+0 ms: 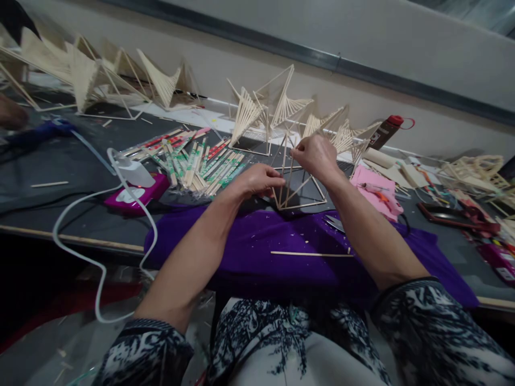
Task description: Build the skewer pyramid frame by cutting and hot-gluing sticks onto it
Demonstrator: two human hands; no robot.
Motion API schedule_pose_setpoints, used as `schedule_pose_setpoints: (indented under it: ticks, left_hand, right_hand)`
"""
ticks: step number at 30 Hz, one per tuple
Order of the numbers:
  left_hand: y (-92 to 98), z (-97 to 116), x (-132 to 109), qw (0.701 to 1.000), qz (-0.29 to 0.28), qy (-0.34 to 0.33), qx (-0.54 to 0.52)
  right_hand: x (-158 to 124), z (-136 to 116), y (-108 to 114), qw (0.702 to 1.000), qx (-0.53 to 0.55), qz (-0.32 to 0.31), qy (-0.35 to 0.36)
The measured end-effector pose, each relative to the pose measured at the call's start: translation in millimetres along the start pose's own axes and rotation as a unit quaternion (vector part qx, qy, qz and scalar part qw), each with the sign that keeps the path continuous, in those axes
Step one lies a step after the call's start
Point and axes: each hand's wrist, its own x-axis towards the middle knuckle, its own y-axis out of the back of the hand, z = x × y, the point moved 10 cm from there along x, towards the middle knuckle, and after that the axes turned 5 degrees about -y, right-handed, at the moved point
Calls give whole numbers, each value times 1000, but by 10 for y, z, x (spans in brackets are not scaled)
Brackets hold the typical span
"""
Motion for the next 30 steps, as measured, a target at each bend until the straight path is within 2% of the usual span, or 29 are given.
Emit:
schedule_pose_setpoints:
  ticks: [2,4,6,10,14,20,30]
  left_hand:
    - [286,193,-31,995,95,-36,24]
    - [546,424,-47,977,191,-89,37]
    - [677,603,-2,962,238,-127,36]
    - [659,749,238,967,214,-140,9]
    - [551,728,398,978,164,-125,-16]
    - [491,671,445,980,145,-127,-50]
    - [454,670,486,982,108,-142,-67]
  right_hand:
    - [-17,-8,-34,1000,6,-10,4]
    - [-33,-15,-62,1000,9,-17,5]
    - [-43,-19,-80,1000,13,-19,8]
    - [-51,-32,-99,999,23,-18,17]
    - [-53,-43,-105,999,32,-15,23]
    - [-47,-51,-98,998,58,-10,27]
    - [0,-66,-159,999,37,-24,19]
